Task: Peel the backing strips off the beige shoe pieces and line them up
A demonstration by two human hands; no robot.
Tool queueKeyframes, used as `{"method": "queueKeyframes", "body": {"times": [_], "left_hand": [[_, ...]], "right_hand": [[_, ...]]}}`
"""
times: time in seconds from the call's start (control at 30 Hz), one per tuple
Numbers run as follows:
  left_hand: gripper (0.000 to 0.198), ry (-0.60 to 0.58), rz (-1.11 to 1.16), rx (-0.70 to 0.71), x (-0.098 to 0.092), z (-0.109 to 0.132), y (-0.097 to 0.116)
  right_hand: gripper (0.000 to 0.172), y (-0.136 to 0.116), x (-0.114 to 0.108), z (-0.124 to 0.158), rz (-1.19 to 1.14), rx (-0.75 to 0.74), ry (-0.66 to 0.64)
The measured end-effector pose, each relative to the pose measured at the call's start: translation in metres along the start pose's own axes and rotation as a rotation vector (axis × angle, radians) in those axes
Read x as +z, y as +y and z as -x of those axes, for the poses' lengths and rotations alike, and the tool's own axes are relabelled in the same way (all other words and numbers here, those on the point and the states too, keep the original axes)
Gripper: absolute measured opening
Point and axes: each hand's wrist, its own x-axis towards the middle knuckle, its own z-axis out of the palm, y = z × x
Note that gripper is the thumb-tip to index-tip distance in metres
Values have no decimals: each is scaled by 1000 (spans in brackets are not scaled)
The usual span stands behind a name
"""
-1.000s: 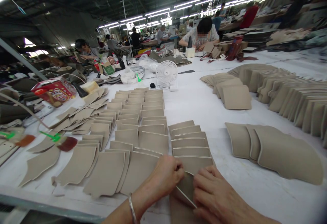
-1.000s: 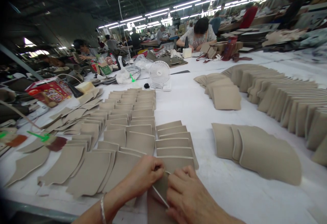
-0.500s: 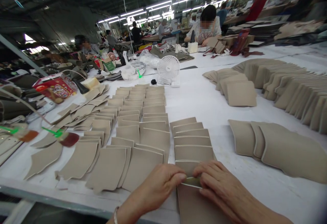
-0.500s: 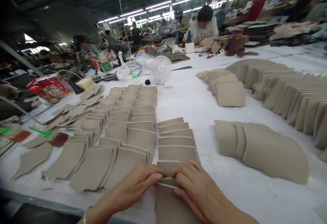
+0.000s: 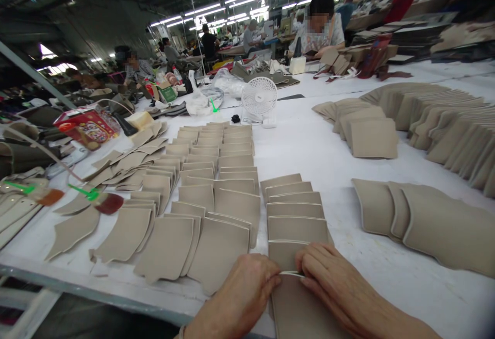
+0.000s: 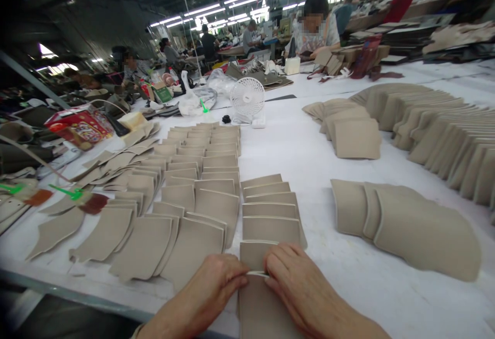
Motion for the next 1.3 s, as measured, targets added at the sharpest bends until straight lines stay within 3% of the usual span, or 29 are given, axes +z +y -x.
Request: {"method": "queueKeyframes", "body": {"times": [0.17, 0.43, 0.53, 0.67, 1.03, 1.17, 1.3], "left_hand": [[26, 0, -17, 16, 1, 0, -2], [22, 8, 188, -55, -5, -5, 1], [18, 3, 296, -107, -4, -7, 2], [12, 22, 373, -204, -1, -10, -1], [4, -12, 367, -236, -2, -12, -2], [19, -6, 364, -190, -3, -12, 2], [17, 35, 286, -171, -1, -11, 5]], "right_hand": [[17, 1, 1, 0, 3, 28, -51], [17, 0, -6, -1, 9, 52, -84], [18, 0, -9, 1, -30, 58, -75], [19, -2, -14, 1, -65, 99, -155], [17, -4, -17, -2, -74, 82, -163], [18, -1, -15, 0, -85, 69, -132], [16, 4, -11, 3, -72, 50, -92]]}}
